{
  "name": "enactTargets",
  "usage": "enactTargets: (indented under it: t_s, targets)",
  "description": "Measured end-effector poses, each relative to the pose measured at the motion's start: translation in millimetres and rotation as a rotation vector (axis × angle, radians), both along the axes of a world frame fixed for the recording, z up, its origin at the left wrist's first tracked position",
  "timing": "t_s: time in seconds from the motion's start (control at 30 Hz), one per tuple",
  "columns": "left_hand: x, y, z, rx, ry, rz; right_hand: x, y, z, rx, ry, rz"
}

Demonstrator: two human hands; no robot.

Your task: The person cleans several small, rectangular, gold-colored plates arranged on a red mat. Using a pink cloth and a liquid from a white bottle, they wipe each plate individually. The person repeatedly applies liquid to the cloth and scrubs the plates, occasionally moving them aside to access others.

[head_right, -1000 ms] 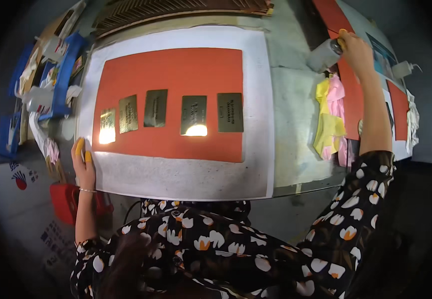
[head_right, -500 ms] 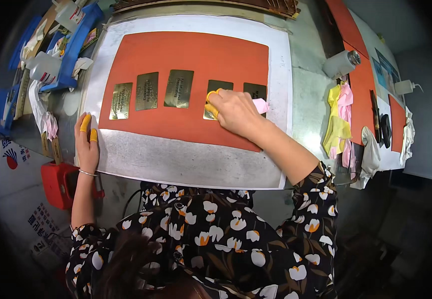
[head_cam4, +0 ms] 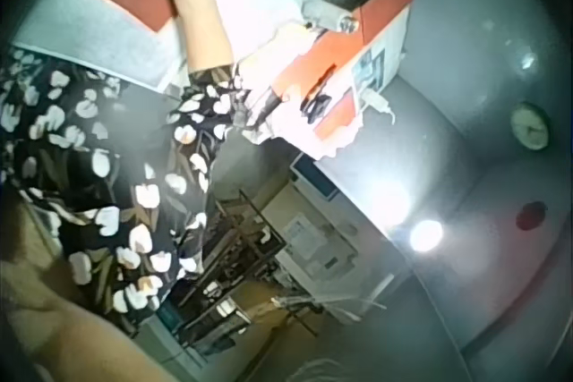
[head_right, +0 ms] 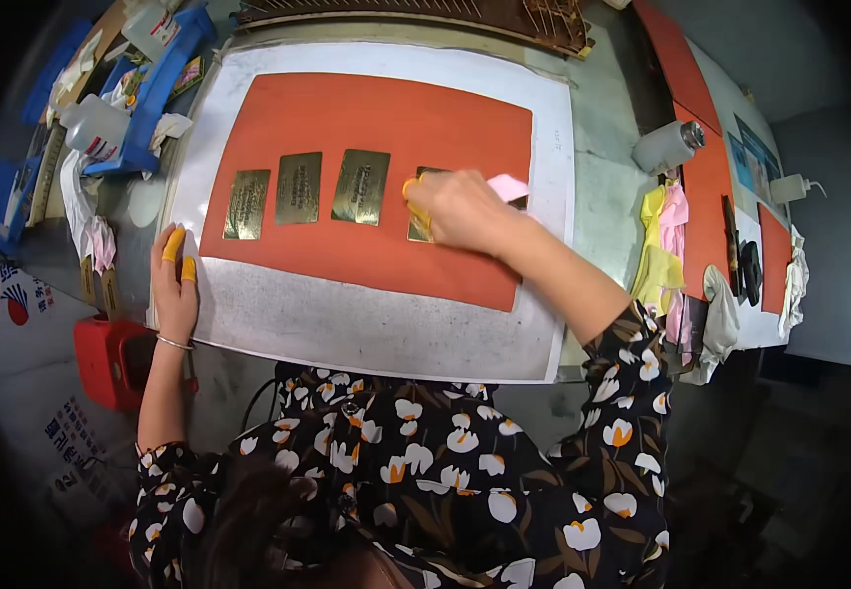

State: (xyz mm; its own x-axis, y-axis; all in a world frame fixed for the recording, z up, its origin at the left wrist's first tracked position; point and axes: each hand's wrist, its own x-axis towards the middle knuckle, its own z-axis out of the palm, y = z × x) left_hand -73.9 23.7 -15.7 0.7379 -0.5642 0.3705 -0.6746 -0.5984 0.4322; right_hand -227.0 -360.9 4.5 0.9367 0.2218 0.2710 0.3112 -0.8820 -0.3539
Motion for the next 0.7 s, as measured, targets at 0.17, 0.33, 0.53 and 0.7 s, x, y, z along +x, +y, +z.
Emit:
enactTargets:
  t_s: [0.17,0.33,0.53,0.7]
  targets:
    - [0.3,-5.4,3.0,0.031,-0.018,0.028,24.3,-24.6,18.2,-0.054,0.208,-0.192]
    - [-1.2,1.8,0.1,0.011,0.002,0.003,-3.4,-5.5,12.9,-0.028,0.206,0.118]
    - [-2.2,-0.5,0.0,-0.02,0.056,0.005,-11.5,-21.6,11.9,-0.098,0.243,0.028]
    - [-3.4,-3.1,3.3,0.025,-0.047,0.01,-6.4,-36.9,16.0,-0.066,0.253,-0.159]
